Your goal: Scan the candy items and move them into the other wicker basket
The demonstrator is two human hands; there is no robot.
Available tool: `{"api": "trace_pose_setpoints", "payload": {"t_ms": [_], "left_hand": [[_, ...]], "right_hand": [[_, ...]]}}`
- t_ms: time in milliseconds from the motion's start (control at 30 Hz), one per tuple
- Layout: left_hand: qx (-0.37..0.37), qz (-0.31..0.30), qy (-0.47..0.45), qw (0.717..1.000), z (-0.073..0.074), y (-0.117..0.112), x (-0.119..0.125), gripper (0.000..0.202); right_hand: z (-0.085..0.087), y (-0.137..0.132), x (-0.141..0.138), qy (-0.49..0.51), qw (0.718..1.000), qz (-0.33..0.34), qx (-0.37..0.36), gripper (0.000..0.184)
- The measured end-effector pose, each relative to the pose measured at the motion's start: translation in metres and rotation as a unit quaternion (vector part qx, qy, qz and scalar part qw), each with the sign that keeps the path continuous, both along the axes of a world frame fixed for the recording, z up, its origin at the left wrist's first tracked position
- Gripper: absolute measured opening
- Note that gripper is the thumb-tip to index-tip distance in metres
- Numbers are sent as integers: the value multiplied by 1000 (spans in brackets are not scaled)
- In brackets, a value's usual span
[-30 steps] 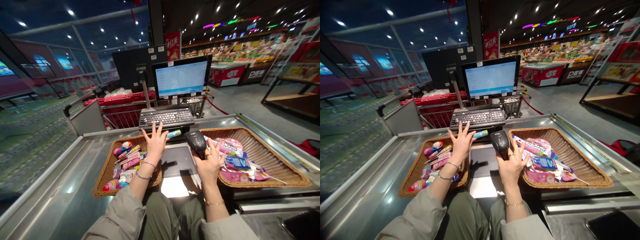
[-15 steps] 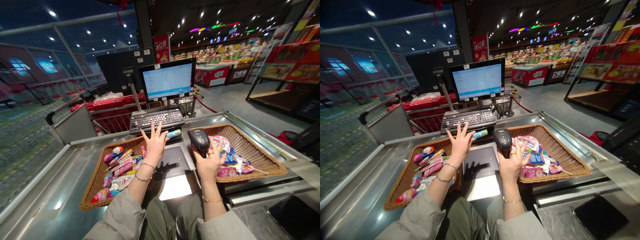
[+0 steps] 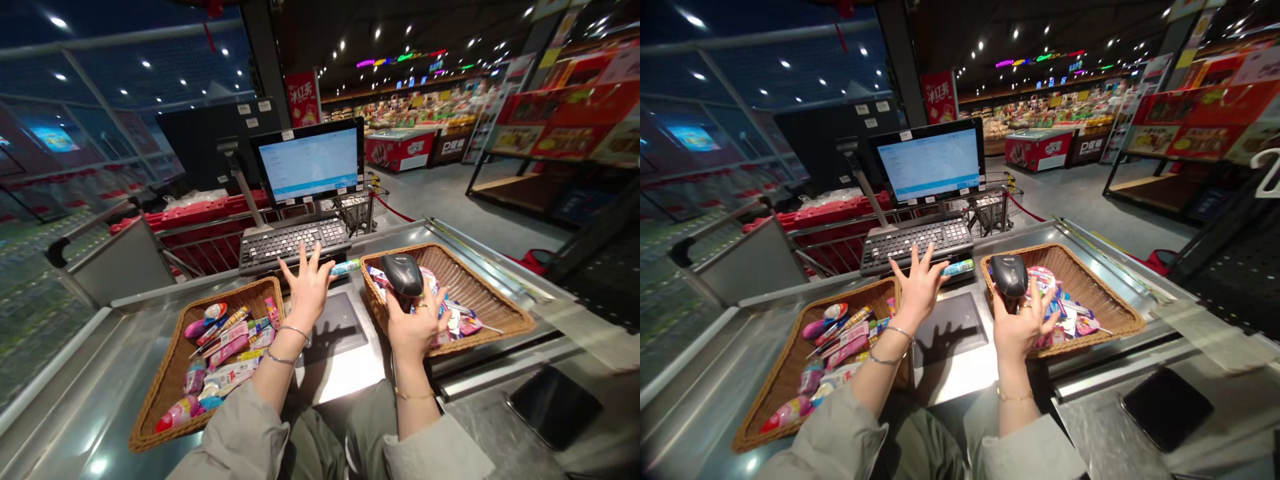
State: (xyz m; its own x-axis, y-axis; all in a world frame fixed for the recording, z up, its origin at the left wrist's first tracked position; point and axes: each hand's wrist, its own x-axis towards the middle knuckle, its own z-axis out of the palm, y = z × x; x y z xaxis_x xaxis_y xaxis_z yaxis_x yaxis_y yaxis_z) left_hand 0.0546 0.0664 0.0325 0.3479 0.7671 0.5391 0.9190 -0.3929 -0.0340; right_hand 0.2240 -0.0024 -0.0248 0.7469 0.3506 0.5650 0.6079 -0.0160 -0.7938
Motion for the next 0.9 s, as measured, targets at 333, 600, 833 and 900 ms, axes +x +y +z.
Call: {"api": "trace_pose_setpoints", "payload": {"t_ms": [333, 600, 833, 900], "left_hand": [[-1, -26, -2, 1000, -6, 11, 21, 27], [-16, -55, 3, 998, -12, 19, 37, 27], [-17, -88, 12, 996, -16, 23, 49, 26], [-20, -109, 17, 994, -16, 23, 58, 27]], "right_hand": [[1, -3, 12, 28, 998, -51, -12, 39], [2, -6, 21, 45, 996, -70, -15, 43], [-1, -8, 37, 77, 991, -103, -22, 43], [-2, -9, 41, 83, 990, -113, -22, 44]]}}
